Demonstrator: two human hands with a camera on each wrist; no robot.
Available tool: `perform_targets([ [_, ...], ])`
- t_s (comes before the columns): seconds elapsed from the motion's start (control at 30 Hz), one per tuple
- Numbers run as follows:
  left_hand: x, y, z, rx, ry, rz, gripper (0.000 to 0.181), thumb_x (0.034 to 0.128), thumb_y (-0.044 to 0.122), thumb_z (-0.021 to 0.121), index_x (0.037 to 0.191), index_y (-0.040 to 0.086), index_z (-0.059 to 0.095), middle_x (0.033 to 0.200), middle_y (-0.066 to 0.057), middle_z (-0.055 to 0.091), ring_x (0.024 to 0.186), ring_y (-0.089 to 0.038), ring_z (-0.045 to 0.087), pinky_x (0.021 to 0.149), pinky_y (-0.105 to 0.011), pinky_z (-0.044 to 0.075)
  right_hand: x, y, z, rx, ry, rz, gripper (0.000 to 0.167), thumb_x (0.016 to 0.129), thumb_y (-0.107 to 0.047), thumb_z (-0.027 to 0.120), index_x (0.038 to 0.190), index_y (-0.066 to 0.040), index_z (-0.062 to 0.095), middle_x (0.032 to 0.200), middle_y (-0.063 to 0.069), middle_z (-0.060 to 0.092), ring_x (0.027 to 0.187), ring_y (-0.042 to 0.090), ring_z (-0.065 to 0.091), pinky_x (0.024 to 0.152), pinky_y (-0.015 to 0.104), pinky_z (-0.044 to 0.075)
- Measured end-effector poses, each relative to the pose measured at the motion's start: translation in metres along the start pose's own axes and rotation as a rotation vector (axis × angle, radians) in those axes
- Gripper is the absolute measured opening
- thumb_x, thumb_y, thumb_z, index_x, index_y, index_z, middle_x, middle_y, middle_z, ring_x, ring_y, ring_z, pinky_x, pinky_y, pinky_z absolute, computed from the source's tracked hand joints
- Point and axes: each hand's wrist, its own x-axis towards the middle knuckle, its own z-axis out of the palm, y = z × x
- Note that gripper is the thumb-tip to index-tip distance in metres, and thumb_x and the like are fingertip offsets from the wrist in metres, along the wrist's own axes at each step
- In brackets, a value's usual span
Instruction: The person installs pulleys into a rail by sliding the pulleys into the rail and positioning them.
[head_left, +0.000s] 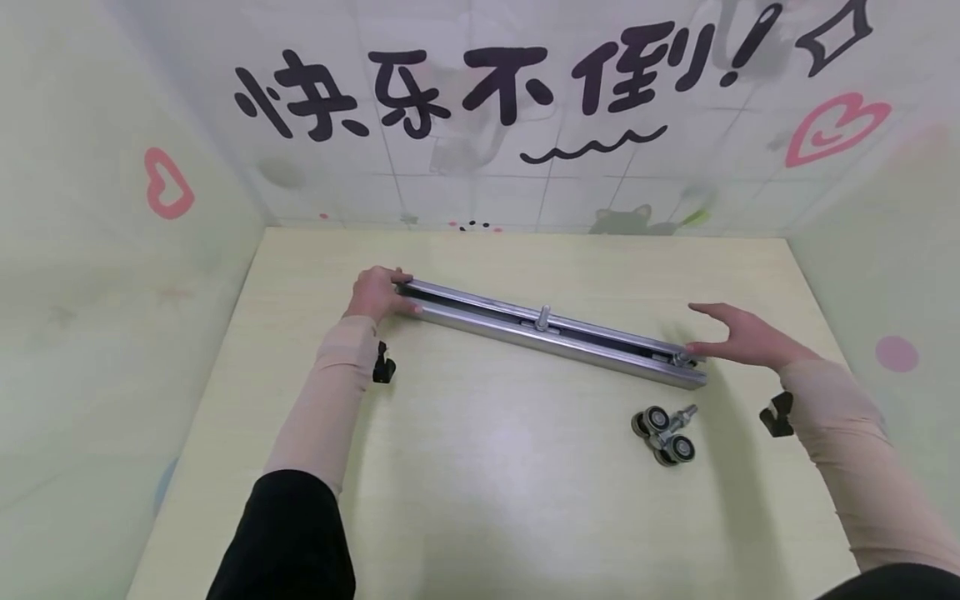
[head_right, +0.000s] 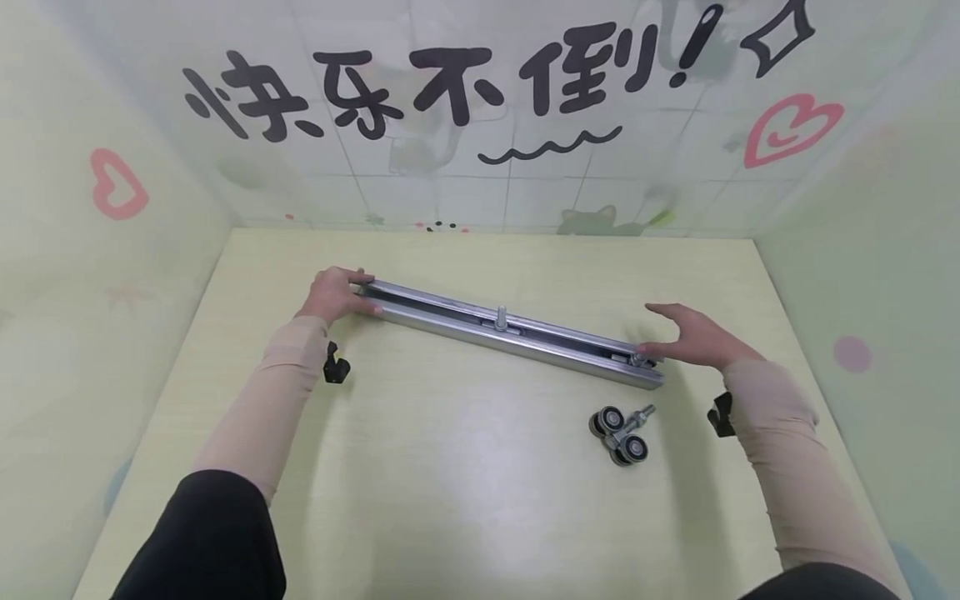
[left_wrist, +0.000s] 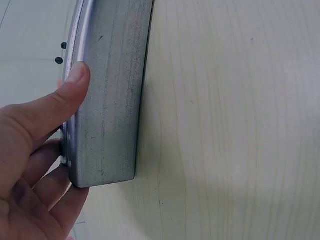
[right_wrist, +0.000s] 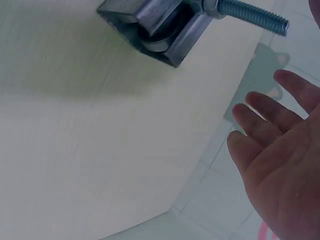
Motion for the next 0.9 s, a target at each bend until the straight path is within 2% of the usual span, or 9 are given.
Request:
perform_targets([
  [0.1, 0.0, 0.0, -0.001, 0.009, 0.001, 0.004, 0.07, 0.0633, 0.017, 0.082, 0.126, 0.008, 0.053, 0.137, -0.014, 0.042, 0.126, -0.037, 0.034, 0.103, -0.045, 0.032, -0.006, 0.011, 0.004, 0.03, -0.021, 0.035, 0.079, 0.078, -0.037, 0.068, 0.135, 0.006, 0.033, 0.135, 0.034, 0.03, 0.121, 0.052, 0.029, 0.094, 0.062, 0.031],
  [0.23, 0.002, 0.0, -0.001, 0.007, -0.001, 0.007, 0.07, 0.0632, 0.017, 0.082, 0.126, 0.008, 0.053, 0.137, -0.013, 0.042, 0.127, -0.036, 0.033, 0.104, -0.045, 0.031, -0.008, 0.021, 0.017, 0.056, -0.04, 0.038, 0.08, 0.075, -0.035, 0.072, 0.132, 0.008, 0.036, 0.132, 0.035, 0.034, 0.119, 0.053, 0.031, 0.092, 0.063, 0.033],
  [0.5, 0.002, 0.001, 0.0, 0.01, -0.001, 0.006, 0.071, 0.0626, 0.017, 0.083, 0.126, 0.008, 0.053, 0.138, -0.017, 0.04, 0.125, -0.038, 0.035, 0.103, -0.046, 0.032, -0.002, 0.026, 0.043, 0.084, 0.024, 0.02, 0.078, 0.069, -0.026, 0.078, 0.127, 0.011, 0.041, 0.124, 0.036, 0.044, 0.116, 0.051, 0.038, 0.094, 0.059, 0.034],
  [0.7, 0.002, 0.002, -0.001, 0.028, -0.008, 0.006, 0.07, 0.0631, 0.016, 0.082, 0.126, 0.007, 0.053, 0.138, -0.017, 0.04, 0.125, -0.038, 0.035, 0.104, -0.047, 0.032, 0.001, 0.025, 0.048, 0.083, 0.052, 0.001, 0.065, 0.068, -0.022, 0.078, 0.118, 0.011, 0.051, 0.113, 0.031, 0.055, 0.106, 0.044, 0.051, 0.088, 0.054, 0.042],
  [0.9, 0.002, 0.002, -0.003, 0.06, -0.015, 0.028, 0.07, 0.064, 0.017, 0.082, 0.126, 0.005, 0.052, 0.137, -0.019, 0.041, 0.125, -0.039, 0.035, 0.104, -0.047, 0.031, 0.006, 0.022, 0.046, 0.027, 0.04, -0.008, 0.059, 0.066, -0.019, 0.079, 0.112, 0.011, 0.057, 0.105, 0.028, 0.06, 0.095, 0.038, 0.057, 0.085, 0.051, 0.044],
])
